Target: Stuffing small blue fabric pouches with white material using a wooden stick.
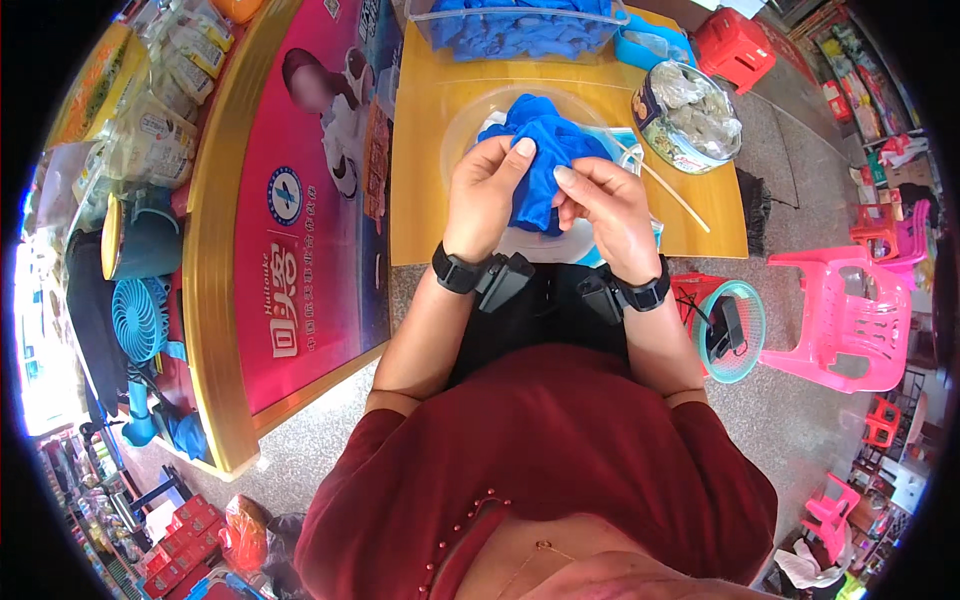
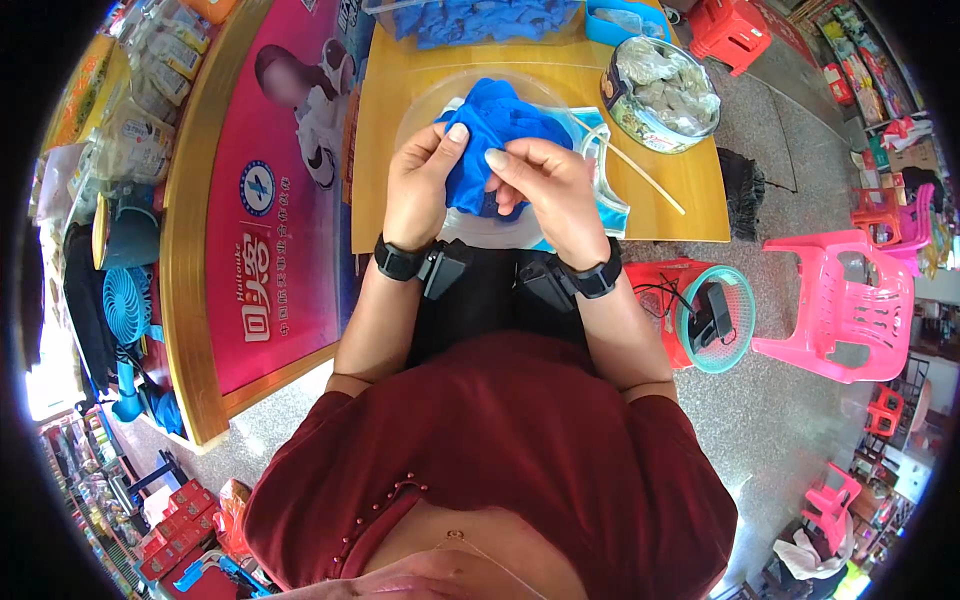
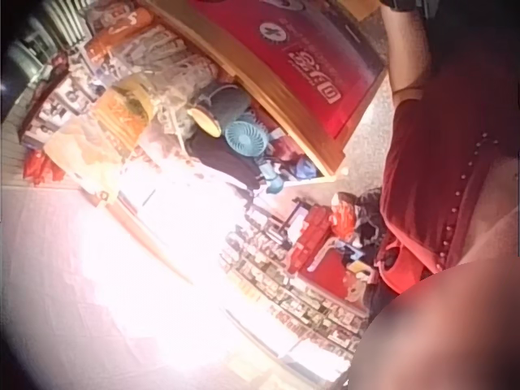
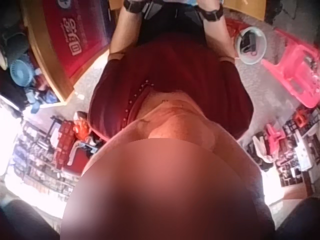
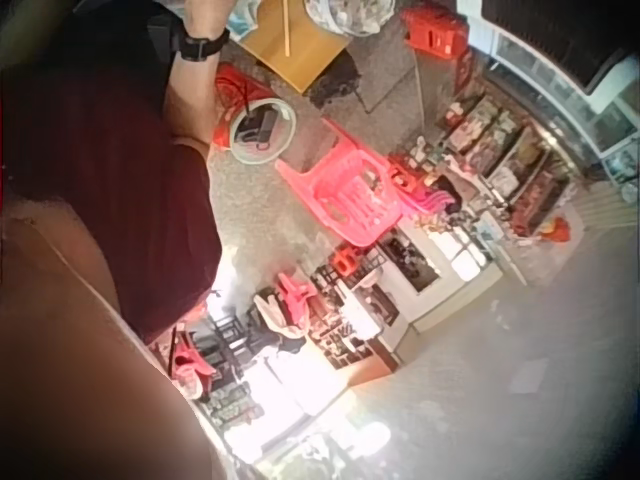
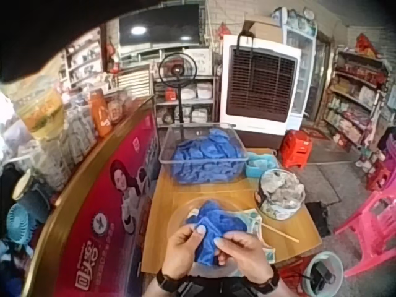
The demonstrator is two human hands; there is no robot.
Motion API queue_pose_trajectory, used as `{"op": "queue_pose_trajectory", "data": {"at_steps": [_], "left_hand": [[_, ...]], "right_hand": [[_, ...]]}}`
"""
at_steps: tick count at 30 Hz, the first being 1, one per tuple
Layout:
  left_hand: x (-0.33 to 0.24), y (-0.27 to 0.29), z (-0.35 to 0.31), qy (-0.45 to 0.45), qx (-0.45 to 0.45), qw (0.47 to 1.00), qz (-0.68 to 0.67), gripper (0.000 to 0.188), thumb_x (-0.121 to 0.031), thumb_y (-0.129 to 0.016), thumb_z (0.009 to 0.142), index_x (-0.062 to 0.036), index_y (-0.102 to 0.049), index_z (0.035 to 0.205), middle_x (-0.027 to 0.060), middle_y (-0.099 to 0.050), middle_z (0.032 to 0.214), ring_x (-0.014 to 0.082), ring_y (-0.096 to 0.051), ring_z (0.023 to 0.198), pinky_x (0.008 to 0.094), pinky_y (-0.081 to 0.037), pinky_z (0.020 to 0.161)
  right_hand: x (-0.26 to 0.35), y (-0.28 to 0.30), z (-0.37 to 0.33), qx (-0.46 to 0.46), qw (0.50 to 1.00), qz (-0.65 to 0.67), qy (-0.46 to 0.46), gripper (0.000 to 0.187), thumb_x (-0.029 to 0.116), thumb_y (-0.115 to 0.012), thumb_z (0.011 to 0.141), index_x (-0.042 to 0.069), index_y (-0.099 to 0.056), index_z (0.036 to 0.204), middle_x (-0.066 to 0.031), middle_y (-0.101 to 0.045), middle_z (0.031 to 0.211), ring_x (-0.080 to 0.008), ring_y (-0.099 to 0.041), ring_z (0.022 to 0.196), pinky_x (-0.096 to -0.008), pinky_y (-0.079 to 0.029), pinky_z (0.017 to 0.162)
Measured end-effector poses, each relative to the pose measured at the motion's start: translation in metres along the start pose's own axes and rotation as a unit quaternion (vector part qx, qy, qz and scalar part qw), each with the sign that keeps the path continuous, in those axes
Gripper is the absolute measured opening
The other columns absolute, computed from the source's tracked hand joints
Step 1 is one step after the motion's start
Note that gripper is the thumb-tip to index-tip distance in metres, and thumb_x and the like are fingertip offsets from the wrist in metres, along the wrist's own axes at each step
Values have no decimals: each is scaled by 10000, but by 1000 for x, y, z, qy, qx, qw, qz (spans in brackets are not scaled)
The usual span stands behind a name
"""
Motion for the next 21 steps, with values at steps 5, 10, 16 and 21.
{"op": "queue_pose_trajectory", "data": {"at_steps": [5,10,16,21], "left_hand": [[-8,0,-4,-143,-83,950,265,197,-116,-660,895,-19,-616,1061,-8,-614,880,52,-538,735,199,-448,650],[-9,-18,-12,-20,0,990,139,218,-70,-676,876,-4,-624,1077,11,-637,921,57,-570,806,204,-475,704],[3,-15,-7,-42,-6,995,86,169,-122,-659,898,8,-640,1002,6,-643,860,81,-603,823,219,-485,754],[7,-5,-7,14,-27,999,35,125,-129,-639,910,-7,-657,932,-16,-628,781,61,-579,747,191,-457,664]], "right_hand": [[0,4,0,-24,998,-34,49,205,207,-665,903,16,-618,845,-15,-599,700,-73,-554,572,-201,-452,527],[5,7,-2,-63,990,-89,92,239,230,-617,937,11,-611,842,-18,-589,707,-79,-548,590,-208,-461,539],[4,2,-4,-66,987,-73,126,283,258,-530,985,-8,-614,939,-29,-588,773,-86,-552,664,-227,-483,609],[0,1,-4,-50,985,-80,143,177,175,-597,948,1,-599,982,-6,-586,810,-63,-544,692,-213,-479,602]]}}
Point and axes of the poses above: each hand's wrist, its own z-axis towards the middle knuckle, its own y-axis out of the back of the hand, x = y × z, the point moved 6 cm from there along z, towards the middle knuckle
